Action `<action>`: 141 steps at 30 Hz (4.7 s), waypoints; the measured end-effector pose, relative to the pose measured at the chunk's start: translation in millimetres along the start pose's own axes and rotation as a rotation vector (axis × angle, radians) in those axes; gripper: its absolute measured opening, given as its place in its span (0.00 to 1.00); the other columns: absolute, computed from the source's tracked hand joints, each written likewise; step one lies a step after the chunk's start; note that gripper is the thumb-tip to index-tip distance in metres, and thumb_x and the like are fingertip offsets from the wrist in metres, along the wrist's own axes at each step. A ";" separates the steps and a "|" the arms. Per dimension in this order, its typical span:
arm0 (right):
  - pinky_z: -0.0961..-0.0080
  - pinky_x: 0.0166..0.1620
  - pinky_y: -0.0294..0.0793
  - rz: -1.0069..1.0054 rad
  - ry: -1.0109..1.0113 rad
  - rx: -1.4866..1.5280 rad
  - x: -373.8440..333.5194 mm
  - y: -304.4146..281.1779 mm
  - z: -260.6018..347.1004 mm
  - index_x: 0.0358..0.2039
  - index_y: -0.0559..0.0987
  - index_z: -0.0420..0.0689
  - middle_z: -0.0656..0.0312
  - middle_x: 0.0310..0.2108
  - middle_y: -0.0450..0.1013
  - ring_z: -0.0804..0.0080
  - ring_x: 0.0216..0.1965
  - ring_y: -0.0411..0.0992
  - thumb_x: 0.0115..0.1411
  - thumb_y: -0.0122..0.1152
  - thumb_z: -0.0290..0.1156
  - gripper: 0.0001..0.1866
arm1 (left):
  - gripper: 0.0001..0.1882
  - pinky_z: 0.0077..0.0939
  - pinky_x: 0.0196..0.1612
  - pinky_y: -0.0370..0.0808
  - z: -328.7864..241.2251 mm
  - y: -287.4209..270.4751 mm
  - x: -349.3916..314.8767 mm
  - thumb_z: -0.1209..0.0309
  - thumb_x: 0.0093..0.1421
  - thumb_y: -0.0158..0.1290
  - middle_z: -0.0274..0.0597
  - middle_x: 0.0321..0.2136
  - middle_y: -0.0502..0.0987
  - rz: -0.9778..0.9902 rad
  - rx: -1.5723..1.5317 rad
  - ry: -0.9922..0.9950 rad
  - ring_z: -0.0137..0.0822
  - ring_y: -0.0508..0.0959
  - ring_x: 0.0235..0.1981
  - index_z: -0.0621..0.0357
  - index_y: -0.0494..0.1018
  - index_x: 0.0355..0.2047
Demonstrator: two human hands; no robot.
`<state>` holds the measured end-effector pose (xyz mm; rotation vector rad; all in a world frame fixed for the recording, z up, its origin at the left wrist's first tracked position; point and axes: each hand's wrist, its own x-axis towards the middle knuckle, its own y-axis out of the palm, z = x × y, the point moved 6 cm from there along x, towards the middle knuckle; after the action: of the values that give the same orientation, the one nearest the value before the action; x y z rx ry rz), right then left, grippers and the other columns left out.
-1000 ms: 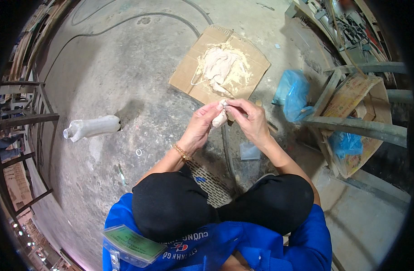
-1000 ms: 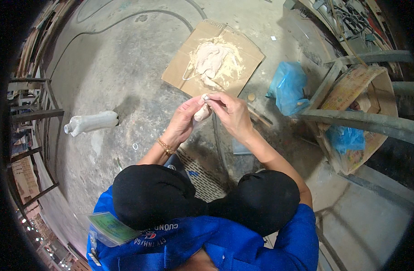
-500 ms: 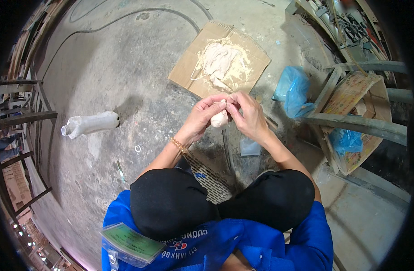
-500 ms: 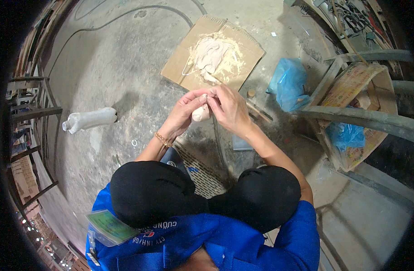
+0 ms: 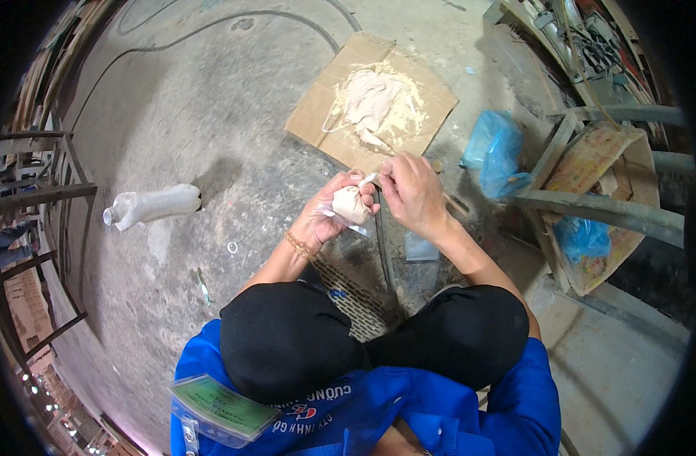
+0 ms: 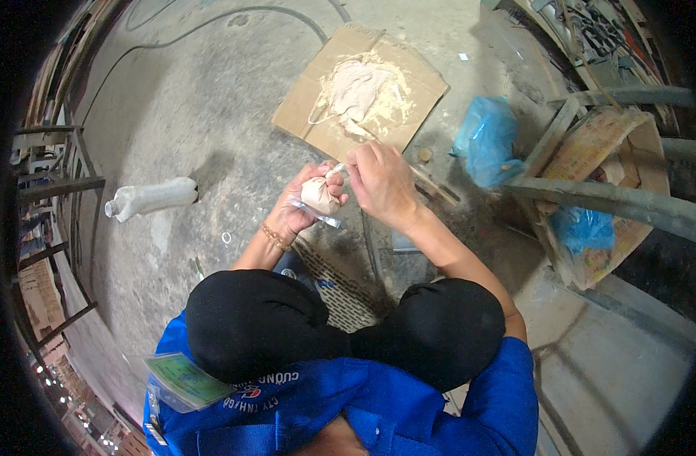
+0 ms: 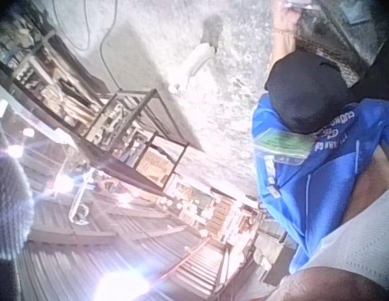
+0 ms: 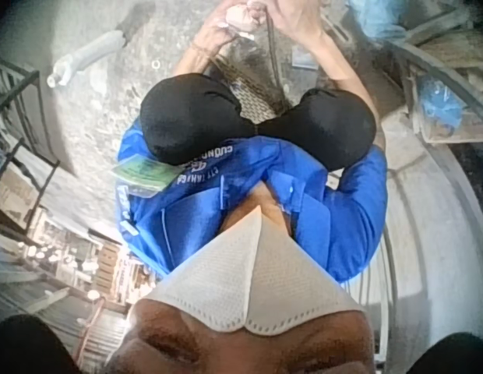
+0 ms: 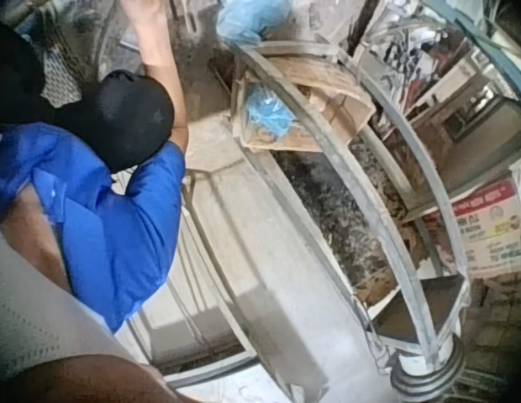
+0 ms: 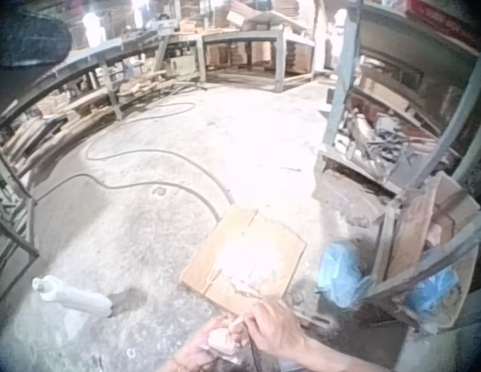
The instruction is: The person scoops a white powdery substance from a cardboard sheet into small plastic pouches using a wooden stick, then ties each pouch closed. The person repeats this process for multiple pouches.
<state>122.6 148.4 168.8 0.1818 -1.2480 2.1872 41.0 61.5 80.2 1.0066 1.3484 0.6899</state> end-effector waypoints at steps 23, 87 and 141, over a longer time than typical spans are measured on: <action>0.88 0.19 0.51 0.184 1.085 1.457 -44.0 48.9 -23.4 0.22 0.68 0.48 0.76 0.16 0.57 0.89 0.16 0.52 0.58 0.54 0.33 0.10 | 0.08 0.20 0.32 0.74 -3.0 -5.5 -7.0 0.68 0.57 0.55 0.34 0.24 0.73 -0.061 0.642 0.017 0.25 0.74 0.25 0.55 0.68 0.34; 0.84 0.28 0.67 0.106 1.366 1.333 -84.9 72.9 -81.8 0.41 0.72 0.49 0.71 0.28 0.69 0.82 0.26 0.67 0.57 0.57 0.34 0.12 | 0.24 0.23 0.45 0.76 -166.5 -119.4 -64.8 0.78 0.57 0.48 0.45 0.48 0.69 -0.162 0.251 0.765 0.35 0.73 0.48 0.57 0.58 0.55; 0.74 0.45 0.71 0.225 0.728 0.133 -57.7 38.3 -153.3 0.49 0.75 0.52 0.53 0.44 0.73 0.61 0.46 0.73 0.62 0.47 0.33 0.15 | 0.09 0.15 0.26 0.76 -79.0 -125.3 35.3 0.71 0.60 0.47 0.33 0.30 0.76 -0.562 0.881 0.209 0.22 0.76 0.24 0.57 0.67 0.41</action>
<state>173.9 234.5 33.8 -0.6768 -0.7307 2.2049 -49.5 52.2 -41.9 1.1500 2.0745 -0.2793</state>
